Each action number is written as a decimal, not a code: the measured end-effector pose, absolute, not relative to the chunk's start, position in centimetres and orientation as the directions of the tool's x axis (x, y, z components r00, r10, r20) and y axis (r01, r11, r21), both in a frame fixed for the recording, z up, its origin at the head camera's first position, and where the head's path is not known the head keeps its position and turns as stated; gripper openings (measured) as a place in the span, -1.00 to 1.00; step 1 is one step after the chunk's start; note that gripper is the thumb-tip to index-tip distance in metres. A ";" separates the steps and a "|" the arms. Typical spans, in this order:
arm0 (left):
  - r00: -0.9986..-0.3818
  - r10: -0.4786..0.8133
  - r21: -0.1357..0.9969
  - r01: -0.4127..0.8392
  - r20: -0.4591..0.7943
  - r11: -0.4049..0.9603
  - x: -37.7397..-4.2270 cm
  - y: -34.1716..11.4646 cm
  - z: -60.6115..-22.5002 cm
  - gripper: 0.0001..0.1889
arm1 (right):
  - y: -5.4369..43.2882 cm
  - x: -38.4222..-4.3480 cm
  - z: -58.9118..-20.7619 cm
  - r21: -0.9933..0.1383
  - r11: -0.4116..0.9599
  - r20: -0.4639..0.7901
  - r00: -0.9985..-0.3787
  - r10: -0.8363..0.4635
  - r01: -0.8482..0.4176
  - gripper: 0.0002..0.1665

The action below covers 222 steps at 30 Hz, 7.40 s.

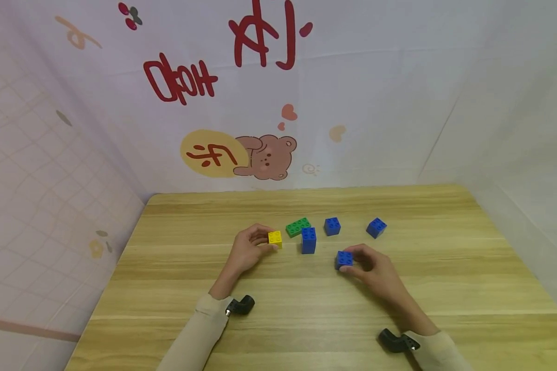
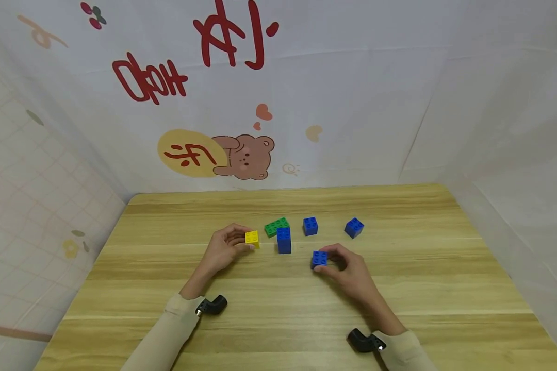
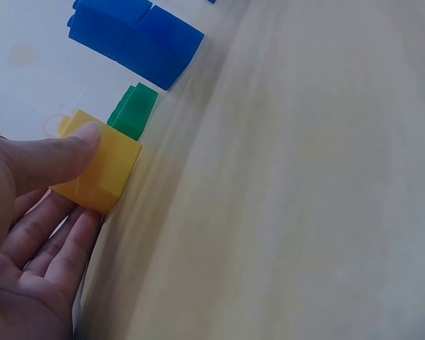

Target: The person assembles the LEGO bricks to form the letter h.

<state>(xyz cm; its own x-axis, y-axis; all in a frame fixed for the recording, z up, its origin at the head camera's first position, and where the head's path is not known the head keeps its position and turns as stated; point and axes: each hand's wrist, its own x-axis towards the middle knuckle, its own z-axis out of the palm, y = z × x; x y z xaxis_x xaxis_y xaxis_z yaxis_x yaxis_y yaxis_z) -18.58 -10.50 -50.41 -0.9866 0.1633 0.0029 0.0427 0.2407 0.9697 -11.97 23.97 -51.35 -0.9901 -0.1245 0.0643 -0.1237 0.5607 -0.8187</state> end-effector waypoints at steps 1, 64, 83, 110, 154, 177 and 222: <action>-0.987 0.162 0.970 0.044 0.005 0.238 -18.6 -10.5 -50.4 -0.61 | 23.9 -12.0 -51.3 -0.819 0.560 0.063 -0.990 -0.129 -0.125 -0.54; -0.947 0.321 0.970 0.070 -0.008 0.232 -15.3 -8.8 -50.4 -0.58 | 18.7 -11.6 -50.6 -0.845 0.510 0.036 -0.969 -0.245 -0.160 -0.54; -0.930 0.366 0.979 0.056 -0.020 0.196 -14.2 -8.1 -50.6 -0.60 | 17.9 -11.2 -49.4 -0.856 0.473 0.076 -0.955 -0.287 -0.211 -0.55; -0.916 0.401 0.975 0.094 0.005 0.203 -13.4 -6.5 -50.6 -0.59 | 17.1 -11.4 -48.0 -0.849 0.417 0.205 -0.929 -0.307 -0.325 -0.59; -0.912 0.409 0.982 0.092 0.017 0.164 -13.1 -5.7 -51.1 -0.62 | 15.7 -11.9 -49.0 -0.882 0.301 0.259 -0.907 -0.333 -0.362 -0.59; -0.912 0.409 0.979 0.100 0.019 0.176 -13.2 -5.9 -51.0 -0.62 | 15.0 -11.3 -49.7 -0.842 0.335 0.341 -0.899 -0.276 -0.422 -0.58; -0.917 0.398 0.963 0.110 0.004 0.245 -14.6 -9.3 -49.2 -0.41 | 17.8 -12.8 -48.0 -0.828 0.358 0.355 -0.898 -0.259 -0.431 -0.57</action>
<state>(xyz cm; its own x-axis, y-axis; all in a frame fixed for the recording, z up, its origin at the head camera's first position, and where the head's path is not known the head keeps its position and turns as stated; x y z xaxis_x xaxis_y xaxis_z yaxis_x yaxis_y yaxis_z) -14.59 -9.26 -49.24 -0.9173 0.3981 0.0035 0.1099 0.2447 0.9633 -12.75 17.81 -48.03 -0.8980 -0.2592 0.3555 -0.4311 0.3576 -0.8284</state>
